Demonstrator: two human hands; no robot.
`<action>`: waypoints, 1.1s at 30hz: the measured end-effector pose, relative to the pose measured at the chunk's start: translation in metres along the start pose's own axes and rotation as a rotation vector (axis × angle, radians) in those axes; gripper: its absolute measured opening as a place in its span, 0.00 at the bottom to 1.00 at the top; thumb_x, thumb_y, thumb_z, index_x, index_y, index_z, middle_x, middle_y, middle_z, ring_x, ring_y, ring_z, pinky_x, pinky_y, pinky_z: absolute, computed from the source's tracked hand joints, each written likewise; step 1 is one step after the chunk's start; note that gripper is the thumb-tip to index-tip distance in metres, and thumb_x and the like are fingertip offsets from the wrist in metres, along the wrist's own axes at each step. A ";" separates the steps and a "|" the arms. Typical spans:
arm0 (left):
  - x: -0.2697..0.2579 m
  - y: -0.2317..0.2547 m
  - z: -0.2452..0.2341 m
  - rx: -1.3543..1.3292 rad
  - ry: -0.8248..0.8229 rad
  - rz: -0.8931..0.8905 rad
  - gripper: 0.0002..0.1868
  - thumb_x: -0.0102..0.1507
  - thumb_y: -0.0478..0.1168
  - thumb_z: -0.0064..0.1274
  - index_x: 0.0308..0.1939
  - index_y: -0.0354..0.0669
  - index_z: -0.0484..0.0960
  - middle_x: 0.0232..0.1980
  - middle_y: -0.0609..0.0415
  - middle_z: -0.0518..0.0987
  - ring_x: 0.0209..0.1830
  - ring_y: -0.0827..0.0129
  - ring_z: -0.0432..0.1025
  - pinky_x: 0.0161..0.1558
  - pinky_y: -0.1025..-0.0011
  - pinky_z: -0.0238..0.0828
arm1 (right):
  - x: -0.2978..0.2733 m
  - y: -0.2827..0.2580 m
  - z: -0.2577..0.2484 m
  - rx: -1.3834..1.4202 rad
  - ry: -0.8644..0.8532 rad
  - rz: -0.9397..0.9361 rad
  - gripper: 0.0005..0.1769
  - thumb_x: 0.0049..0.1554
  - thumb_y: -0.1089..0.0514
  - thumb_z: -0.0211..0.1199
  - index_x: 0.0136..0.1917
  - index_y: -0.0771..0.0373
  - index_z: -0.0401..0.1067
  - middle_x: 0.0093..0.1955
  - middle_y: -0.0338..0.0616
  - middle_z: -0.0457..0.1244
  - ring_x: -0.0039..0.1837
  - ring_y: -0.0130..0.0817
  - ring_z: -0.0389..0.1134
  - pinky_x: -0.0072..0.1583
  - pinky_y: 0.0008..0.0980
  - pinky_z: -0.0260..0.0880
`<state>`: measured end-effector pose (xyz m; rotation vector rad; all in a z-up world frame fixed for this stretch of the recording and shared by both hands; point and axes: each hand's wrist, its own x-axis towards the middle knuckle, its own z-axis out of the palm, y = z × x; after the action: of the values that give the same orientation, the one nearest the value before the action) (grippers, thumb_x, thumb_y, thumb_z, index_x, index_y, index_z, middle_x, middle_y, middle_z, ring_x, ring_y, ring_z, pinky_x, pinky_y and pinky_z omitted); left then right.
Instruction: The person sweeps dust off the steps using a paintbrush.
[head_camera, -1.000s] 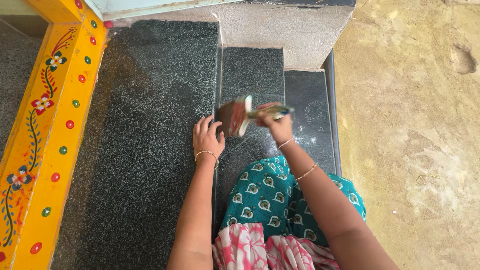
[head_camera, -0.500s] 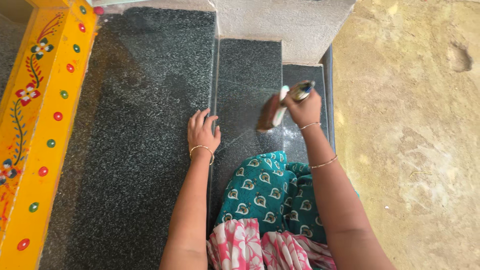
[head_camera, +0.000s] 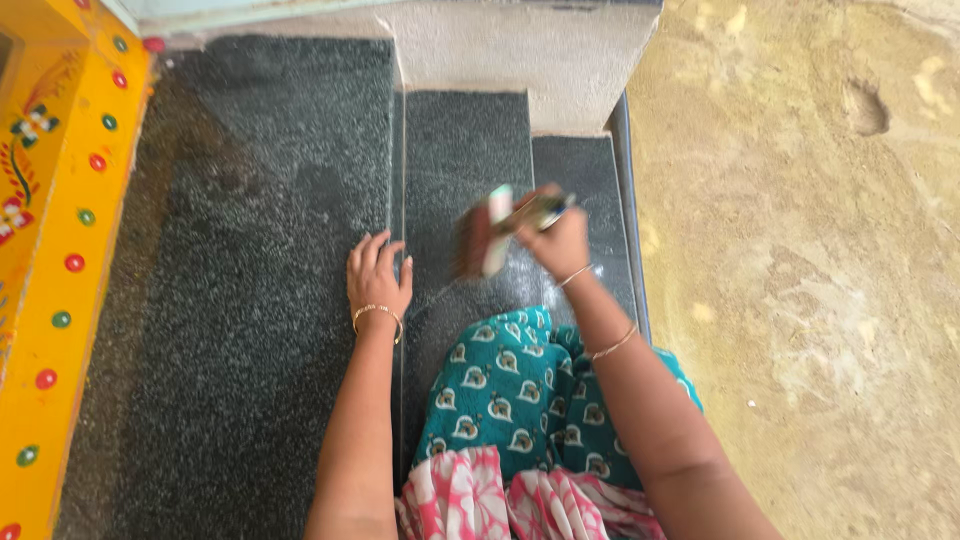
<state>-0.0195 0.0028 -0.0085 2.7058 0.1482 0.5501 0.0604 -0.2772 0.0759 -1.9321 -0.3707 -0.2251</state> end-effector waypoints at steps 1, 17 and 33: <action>0.002 0.000 -0.001 0.001 0.008 0.003 0.13 0.65 0.45 0.57 0.52 0.48 0.83 0.67 0.54 0.73 0.73 0.53 0.61 0.74 0.54 0.53 | -0.005 -0.001 0.014 0.103 -0.066 0.076 0.15 0.47 0.60 0.72 0.49 0.59 0.76 0.45 0.40 0.72 0.46 0.28 0.75 0.48 0.32 0.78; 0.000 0.002 -0.002 -0.011 -0.004 -0.004 0.14 0.65 0.44 0.56 0.54 0.47 0.83 0.68 0.56 0.73 0.72 0.54 0.61 0.73 0.55 0.55 | 0.017 0.000 -0.027 -0.344 -0.120 0.106 0.19 0.40 0.53 0.80 0.44 0.57 0.77 0.42 0.42 0.73 0.43 0.33 0.76 0.47 0.34 0.78; 0.001 0.001 -0.001 -0.002 0.014 0.020 0.13 0.66 0.35 0.51 0.55 0.46 0.82 0.68 0.56 0.73 0.73 0.55 0.61 0.75 0.57 0.55 | -0.004 -0.020 0.014 -0.016 -0.310 -0.001 0.19 0.46 0.55 0.78 0.50 0.56 0.78 0.50 0.42 0.73 0.50 0.29 0.76 0.54 0.33 0.80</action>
<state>-0.0191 0.0021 -0.0064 2.7042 0.1247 0.5746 0.0495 -0.2582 0.0871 -1.9847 -0.5758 0.0738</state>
